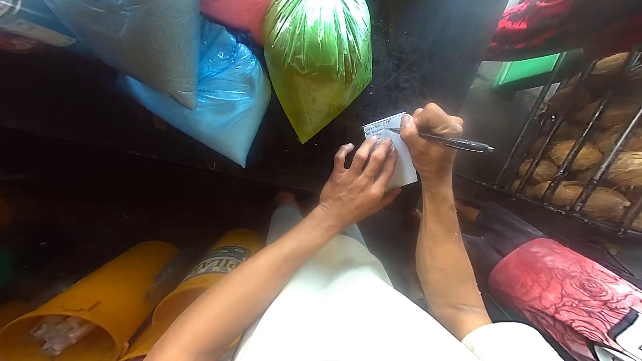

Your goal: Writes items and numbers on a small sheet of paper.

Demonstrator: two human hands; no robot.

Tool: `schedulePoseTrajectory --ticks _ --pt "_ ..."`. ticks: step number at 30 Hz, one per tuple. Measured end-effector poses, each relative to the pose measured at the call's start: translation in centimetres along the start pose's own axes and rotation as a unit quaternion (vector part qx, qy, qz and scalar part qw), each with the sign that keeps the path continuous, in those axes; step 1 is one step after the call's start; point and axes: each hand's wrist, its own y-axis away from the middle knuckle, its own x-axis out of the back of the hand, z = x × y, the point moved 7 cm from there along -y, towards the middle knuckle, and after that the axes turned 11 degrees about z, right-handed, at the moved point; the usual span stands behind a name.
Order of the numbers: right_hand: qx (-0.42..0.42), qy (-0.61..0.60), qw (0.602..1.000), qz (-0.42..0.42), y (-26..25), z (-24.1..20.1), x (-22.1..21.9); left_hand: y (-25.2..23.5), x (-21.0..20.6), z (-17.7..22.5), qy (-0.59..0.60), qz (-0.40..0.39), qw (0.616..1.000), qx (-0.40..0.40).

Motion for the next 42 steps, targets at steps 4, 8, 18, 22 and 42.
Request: schedulePoseTrajectory --ticks 4,8,18,22,42 --pt "-0.006 -0.011 1.0 0.019 -0.02 0.02 0.34 0.01 -0.13 0.02 0.0 -0.006 1.0 0.001" --pt "-0.003 -0.024 0.999 0.039 0.12 -0.15 0.47 -0.03 -0.13 0.04 0.0 -0.015 1.0 0.001" --pt "-0.008 -0.002 1.0 0.019 -0.01 0.11 0.28 -0.25 -0.16 0.07 0.001 -0.032 0.999 0.001" --pt "-0.01 0.001 1.0 0.025 0.02 0.05 0.27 -0.26 -0.12 0.08 -0.003 -0.034 0.999 0.002" --pt "-0.013 -0.012 0.999 0.039 -0.13 0.09 0.47 -0.22 -0.14 0.05 0.005 -0.033 0.999 0.0"
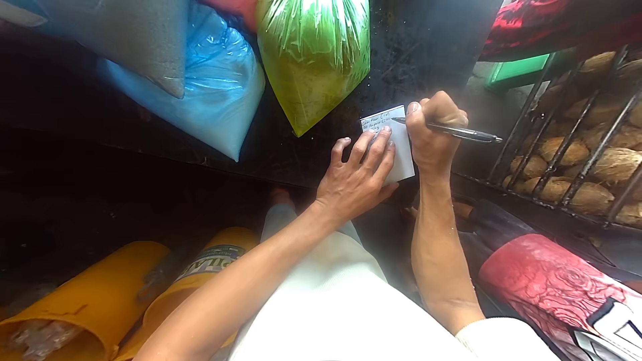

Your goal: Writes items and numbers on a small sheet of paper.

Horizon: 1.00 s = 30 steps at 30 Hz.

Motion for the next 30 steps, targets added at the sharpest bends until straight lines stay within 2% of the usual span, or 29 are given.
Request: schedulePoseTrajectory --ticks 4,7,13,16,21,27,30 --pt "0.003 0.019 1.0 0.001 0.1 0.0 -0.1 0.0 0.0 0.0 -0.003 0.003 1.0 0.001" --pt "-0.008 -0.015 1.0 -0.001 0.0 0.2 0.1 0.0 -0.1 0.0 -0.005 0.0 1.0 -0.001" --pt "-0.021 -0.047 0.998 0.048 0.5 -0.2 0.7 0.3 0.0 0.3 -0.007 0.017 1.0 -0.017" --pt "-0.009 -0.03 0.999 0.023 0.5 -1.5 0.9 0.8 0.6 0.5 0.015 0.076 0.995 -0.055" --pt "-0.013 -0.028 0.997 -0.065 0.4 -0.8 -0.3 0.8 0.4 0.7 0.014 0.063 0.996 -0.066" --pt "0.006 -0.018 1.0 -0.006 0.7 -0.4 0.2 0.5 0.1 0.5 0.005 0.043 0.998 -0.051" --pt "0.007 -0.019 0.999 -0.025 0.8 -0.3 0.1 0.5 0.1 0.5 0.008 0.044 0.998 -0.05"
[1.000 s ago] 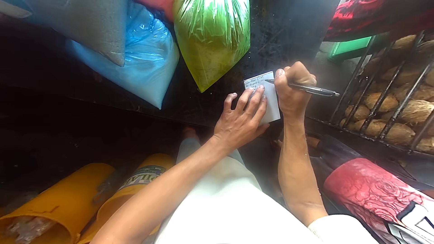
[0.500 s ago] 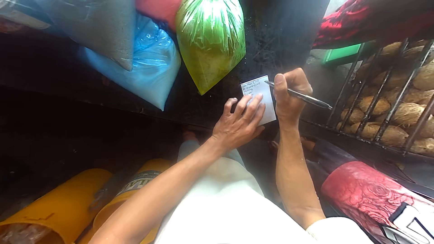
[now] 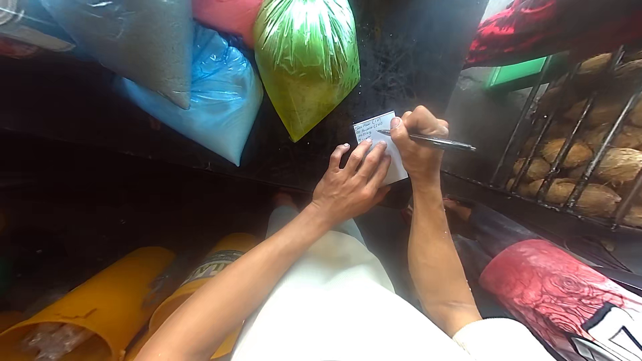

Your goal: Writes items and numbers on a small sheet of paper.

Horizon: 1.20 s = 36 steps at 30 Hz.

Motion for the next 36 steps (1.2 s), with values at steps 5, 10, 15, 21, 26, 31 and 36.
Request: schedulePoseTrajectory --ticks 5,10,15,21,26,31,36 --pt "-0.008 0.006 1.0 -0.016 -0.06 0.18 -0.37 -0.05 0.07 -0.08 -0.003 0.005 1.0 0.004" --pt "-0.011 0.009 1.0 -0.01 -0.02 0.2 -0.2 -0.01 0.07 -0.09 -0.002 0.004 1.0 0.006" --pt "-0.007 0.016 1.0 -0.008 0.02 0.19 -0.29 -0.01 0.03 -0.09 0.0 0.002 1.0 0.008" --pt "0.0 0.017 1.0 -0.001 -0.05 0.06 -0.06 -0.03 0.08 -0.1 0.005 -0.004 1.0 0.007" --pt "-0.009 0.012 1.0 -0.001 -0.17 0.28 0.16 0.01 0.04 -0.15 0.005 -0.007 1.0 0.008" --pt "-0.015 0.007 1.0 -0.014 -0.23 0.49 0.14 -0.11 -0.07 -0.13 0.001 -0.017 1.0 0.013" --pt "-0.018 0.018 1.0 -0.016 -0.22 0.37 0.01 -0.21 -0.06 -0.1 -0.002 -0.018 1.0 0.014"
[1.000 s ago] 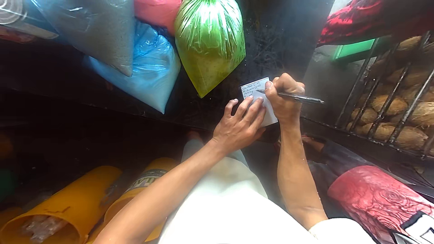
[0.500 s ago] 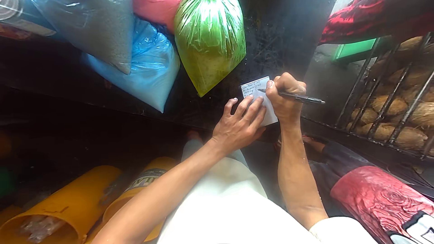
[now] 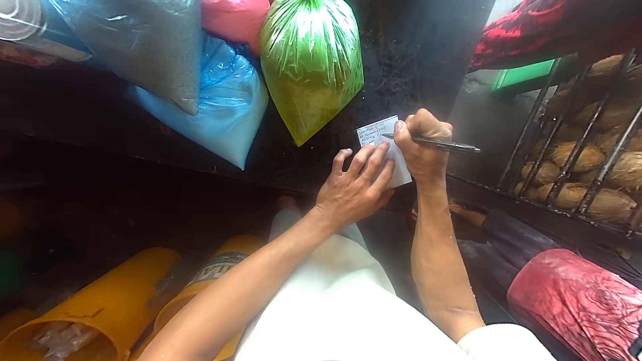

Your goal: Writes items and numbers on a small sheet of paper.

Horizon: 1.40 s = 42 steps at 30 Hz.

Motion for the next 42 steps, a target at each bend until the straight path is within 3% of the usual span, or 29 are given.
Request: schedulePoseTrajectory --ticks 9,14,19,31,42 --pt "-0.012 0.036 0.997 0.06 0.6 -0.6 1.4 -0.3 0.4 0.2 0.006 0.009 1.0 0.029" --pt "-0.034 0.002 0.999 -0.018 -0.7 -0.3 0.5 -0.7 1.0 -0.3 -0.015 0.02 1.0 0.013" --pt "-0.009 0.002 0.999 0.05 0.5 -0.3 1.1 -0.5 0.6 -0.2 -0.013 0.008 1.0 0.016" --pt "-0.018 0.051 0.999 -0.004 1.4 -0.2 1.2 -0.2 -0.1 0.0 -0.008 -0.015 1.0 0.009" --pt "-0.002 0.011 1.0 0.012 0.0 0.2 0.6 -0.2 -0.1 0.0 -0.004 -0.015 1.0 0.011"
